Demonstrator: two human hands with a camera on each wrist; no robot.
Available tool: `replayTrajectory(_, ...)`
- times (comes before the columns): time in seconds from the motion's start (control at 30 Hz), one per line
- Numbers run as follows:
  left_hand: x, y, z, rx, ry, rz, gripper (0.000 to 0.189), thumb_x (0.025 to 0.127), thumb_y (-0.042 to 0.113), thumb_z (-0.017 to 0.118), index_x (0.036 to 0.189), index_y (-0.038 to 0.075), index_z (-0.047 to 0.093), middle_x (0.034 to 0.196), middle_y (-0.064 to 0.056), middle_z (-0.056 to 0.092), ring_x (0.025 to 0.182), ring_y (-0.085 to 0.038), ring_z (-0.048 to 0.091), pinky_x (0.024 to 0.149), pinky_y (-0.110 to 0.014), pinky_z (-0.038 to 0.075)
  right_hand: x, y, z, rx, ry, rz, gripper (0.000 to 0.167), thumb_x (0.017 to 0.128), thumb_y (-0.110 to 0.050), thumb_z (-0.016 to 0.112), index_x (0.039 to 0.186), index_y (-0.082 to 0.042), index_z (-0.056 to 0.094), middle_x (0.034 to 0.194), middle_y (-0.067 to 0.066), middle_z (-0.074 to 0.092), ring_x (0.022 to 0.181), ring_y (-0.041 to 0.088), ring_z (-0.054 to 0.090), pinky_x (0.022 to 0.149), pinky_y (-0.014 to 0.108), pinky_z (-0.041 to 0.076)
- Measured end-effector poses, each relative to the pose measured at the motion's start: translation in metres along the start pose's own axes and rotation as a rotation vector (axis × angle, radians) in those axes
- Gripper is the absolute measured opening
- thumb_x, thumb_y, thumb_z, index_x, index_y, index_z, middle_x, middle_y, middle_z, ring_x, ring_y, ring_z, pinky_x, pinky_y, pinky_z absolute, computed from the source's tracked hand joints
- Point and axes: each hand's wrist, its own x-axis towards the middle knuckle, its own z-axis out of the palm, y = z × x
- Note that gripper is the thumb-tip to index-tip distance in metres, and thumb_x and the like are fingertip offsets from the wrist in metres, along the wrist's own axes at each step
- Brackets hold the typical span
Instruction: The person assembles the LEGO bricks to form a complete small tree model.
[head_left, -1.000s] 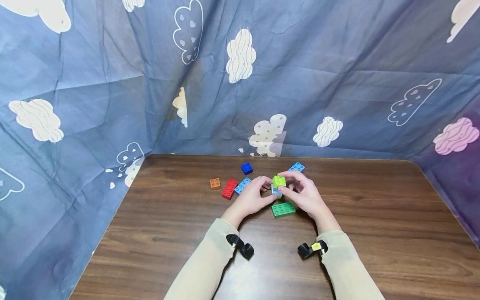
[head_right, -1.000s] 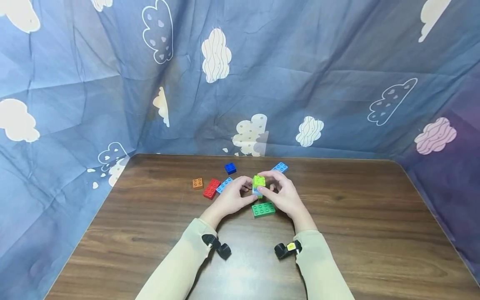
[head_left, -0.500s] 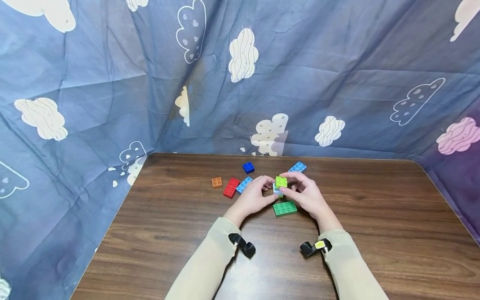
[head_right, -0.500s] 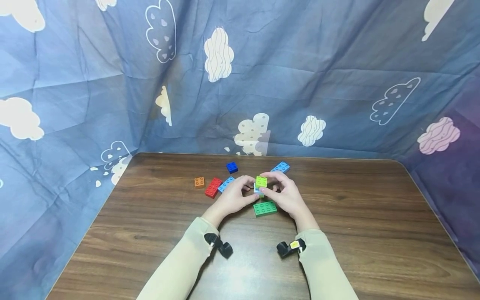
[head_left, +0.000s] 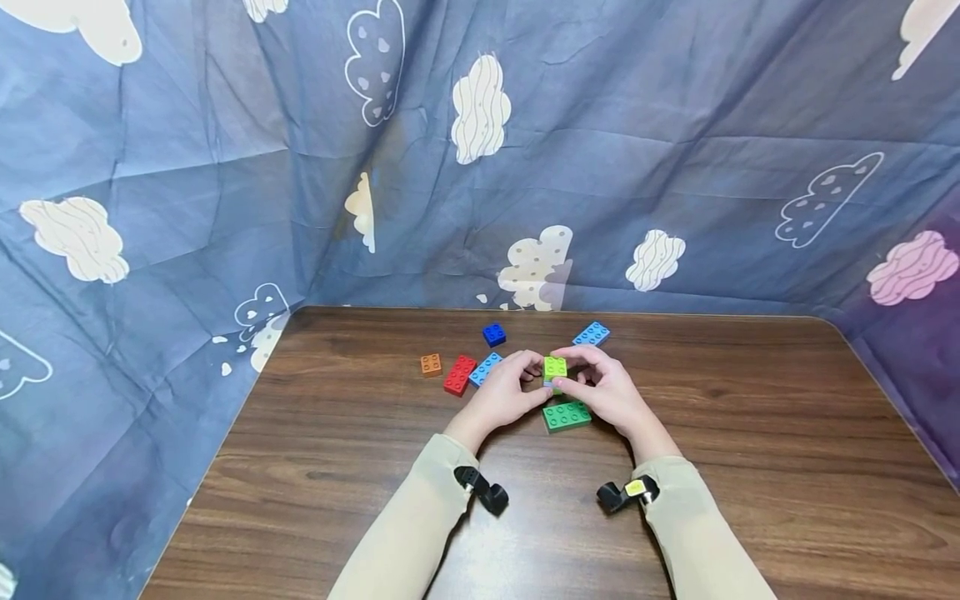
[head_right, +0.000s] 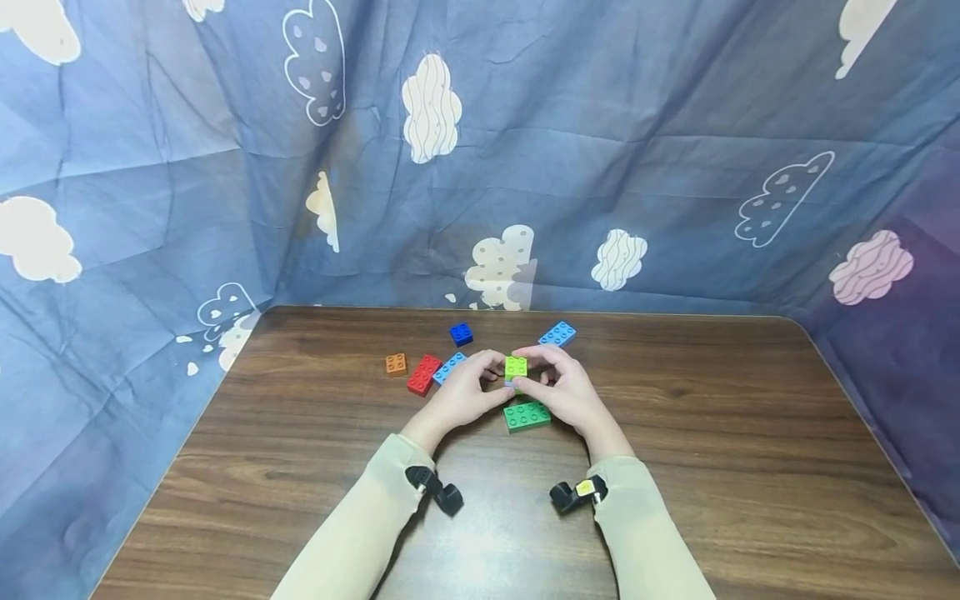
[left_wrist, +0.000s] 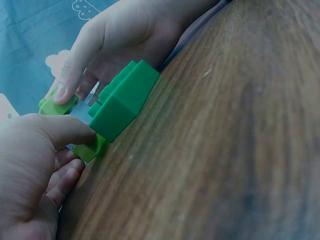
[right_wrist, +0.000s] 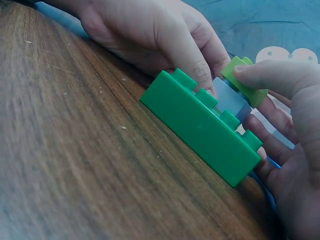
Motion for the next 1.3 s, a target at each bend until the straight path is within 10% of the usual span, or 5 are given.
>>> replayTrajectory(1.3,-0.0017,-0.0008,-0.0005,-0.007,0.015,0.035,0.035,0.100,0.021,0.077,0.131,0.008,0.067,0.121,-0.005,0.069,0.110,-0.017,0.066,0.099,-0.031,0.056,-0.0001,-0.0020,0.0011,-0.070,0.011,0.030,0.032,0.101,-0.009,0.080,0.132,-0.009,0.075,0.117,0.012,0.073,0.088,0.021,0.063,0.071,0.024,0.051)
